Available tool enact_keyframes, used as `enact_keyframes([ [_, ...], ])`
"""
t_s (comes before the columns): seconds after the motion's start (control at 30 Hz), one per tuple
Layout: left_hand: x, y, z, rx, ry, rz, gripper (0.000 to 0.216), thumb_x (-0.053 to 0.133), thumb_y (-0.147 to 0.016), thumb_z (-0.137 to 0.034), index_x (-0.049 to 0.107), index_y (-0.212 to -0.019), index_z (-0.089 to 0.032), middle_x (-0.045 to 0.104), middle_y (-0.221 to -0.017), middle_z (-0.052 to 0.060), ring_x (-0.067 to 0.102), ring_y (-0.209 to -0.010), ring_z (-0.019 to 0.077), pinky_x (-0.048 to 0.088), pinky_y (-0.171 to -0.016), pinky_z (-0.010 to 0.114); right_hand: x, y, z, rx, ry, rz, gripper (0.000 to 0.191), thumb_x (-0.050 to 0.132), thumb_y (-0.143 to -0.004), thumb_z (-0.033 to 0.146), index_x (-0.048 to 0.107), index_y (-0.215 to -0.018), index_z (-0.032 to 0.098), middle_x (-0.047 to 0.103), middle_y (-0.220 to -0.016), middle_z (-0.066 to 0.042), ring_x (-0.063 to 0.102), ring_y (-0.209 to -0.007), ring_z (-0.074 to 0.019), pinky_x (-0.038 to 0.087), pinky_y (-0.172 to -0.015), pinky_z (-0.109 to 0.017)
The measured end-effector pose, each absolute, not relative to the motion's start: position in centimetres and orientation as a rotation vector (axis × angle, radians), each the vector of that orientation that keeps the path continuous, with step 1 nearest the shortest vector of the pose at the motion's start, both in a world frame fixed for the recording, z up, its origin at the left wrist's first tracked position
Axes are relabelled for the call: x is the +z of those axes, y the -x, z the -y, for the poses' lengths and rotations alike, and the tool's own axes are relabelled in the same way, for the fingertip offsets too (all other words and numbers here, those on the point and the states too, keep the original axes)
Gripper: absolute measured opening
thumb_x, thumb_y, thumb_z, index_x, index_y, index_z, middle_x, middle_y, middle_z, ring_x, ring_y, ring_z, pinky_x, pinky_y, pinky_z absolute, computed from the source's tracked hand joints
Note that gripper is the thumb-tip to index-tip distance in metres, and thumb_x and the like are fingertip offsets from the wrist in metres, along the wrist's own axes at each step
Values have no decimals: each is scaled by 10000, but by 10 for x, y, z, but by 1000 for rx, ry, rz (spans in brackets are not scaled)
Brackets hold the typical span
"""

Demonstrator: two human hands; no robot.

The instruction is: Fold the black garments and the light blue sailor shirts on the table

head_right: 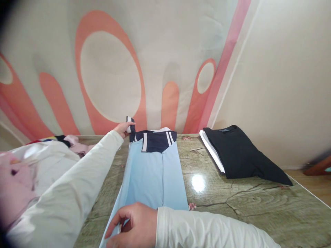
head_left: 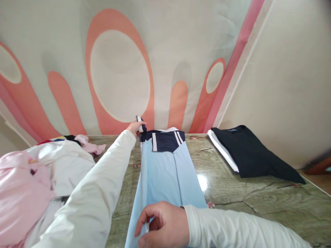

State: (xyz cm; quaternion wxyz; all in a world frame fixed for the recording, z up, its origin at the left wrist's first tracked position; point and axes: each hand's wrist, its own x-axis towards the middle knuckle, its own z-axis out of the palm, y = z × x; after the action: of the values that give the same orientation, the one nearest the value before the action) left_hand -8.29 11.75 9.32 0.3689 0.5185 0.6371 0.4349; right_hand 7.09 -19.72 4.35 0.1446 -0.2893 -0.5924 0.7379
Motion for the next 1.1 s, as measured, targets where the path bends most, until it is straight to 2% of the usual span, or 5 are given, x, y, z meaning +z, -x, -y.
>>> enact_keyframes([
  [0.33,53,-12,-114,1027,-1569,-1352,291,663,-606,-241,604,-867,-126,629,-693,39,613,-695,194,489,-630,269,22,-67,196,2148,766,1799,405,677,-660,349,601,-1000,142,452,-543,74,361,-440,-4,291,-421,-110],
  [0.57,32,-39,-99,925,-1686,-1344,306,707,-592,-186,613,-872,-107,653,-819,101,604,-833,222,465,-764,294,27,-72,196,2140,803,1815,423,684,-640,411,595,-938,124,425,-512,81,342,-423,-10,263,-394,-122],
  [0.8,19,-16,-94,871,-1645,-1256,318,491,-829,-244,525,-1109,-97,671,-823,104,637,-713,139,502,-666,250,26,-78,188,2008,1055,2189,344,663,-652,375,628,-880,120,481,-541,57,379,-430,-30,275,-374,-128],
  [1.0,16,50,-114,1068,-1636,-1600,294,592,-703,-108,603,-997,-124,607,-1074,115,527,-1047,200,379,-904,274,28,-77,183,2057,955,2353,251,639,-696,254,619,-906,118,476,-536,73,413,-464,-29,328,-457,-121],
  [1.1,9,68,-122,1088,-1601,-1762,363,655,-648,-159,601,-1002,-105,620,-1038,140,526,-1049,242,361,-907,299,22,-75,181,2077,896,2349,218,620,-713,207,617,-911,118,476,-534,78,416,-467,-23,331,-472,-112],
])
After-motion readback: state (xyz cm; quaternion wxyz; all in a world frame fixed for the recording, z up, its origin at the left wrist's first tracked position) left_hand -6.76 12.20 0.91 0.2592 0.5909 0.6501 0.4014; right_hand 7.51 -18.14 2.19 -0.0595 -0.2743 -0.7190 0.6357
